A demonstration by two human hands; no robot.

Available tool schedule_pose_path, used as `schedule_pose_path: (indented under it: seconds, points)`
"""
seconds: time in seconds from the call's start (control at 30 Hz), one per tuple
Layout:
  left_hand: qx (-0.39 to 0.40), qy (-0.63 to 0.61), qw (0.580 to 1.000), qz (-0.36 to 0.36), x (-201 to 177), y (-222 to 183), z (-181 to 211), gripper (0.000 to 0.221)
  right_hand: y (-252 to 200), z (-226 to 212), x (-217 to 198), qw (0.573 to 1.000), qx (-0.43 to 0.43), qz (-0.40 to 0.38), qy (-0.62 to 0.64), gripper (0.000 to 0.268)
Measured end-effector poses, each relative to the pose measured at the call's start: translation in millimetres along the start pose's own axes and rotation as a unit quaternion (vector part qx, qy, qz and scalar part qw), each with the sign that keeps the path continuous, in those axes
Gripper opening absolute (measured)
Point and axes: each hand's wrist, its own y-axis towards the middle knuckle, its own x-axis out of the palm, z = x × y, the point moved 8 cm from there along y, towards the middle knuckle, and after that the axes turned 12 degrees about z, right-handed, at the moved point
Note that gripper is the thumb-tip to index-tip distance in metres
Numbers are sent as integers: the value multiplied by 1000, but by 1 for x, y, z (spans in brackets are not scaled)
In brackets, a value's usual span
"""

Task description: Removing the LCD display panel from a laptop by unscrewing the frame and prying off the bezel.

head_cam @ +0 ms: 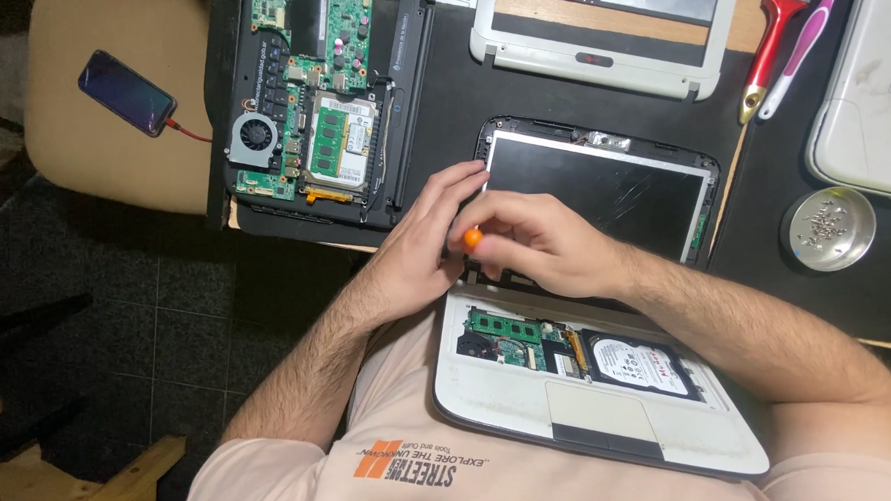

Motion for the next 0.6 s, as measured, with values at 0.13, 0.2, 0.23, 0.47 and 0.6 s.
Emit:
schedule_pose_path:
  seconds: [0.13,0.2,0.23,0.47,0.6]
  points:
    - [1,-9,1000,3,2,-1,-2,106,-2,8,1,1000,1,-4,-1,41]
    - [9,-4,1000,6,1,-1,0,108,-3,12,-1,999,-8,5,-37,49]
    - [9,-4,1000,7,-2,-1,4,108,-2,11,-1,999,-7,5,-37,49]
    - [-12,-33,999,2,-8,0,6,107,-2,13,-12,996,-11,40,-77,28]
    - [-11,-29,999,4,-7,1,7,105,-5,16,-16,997,4,45,-69,30]
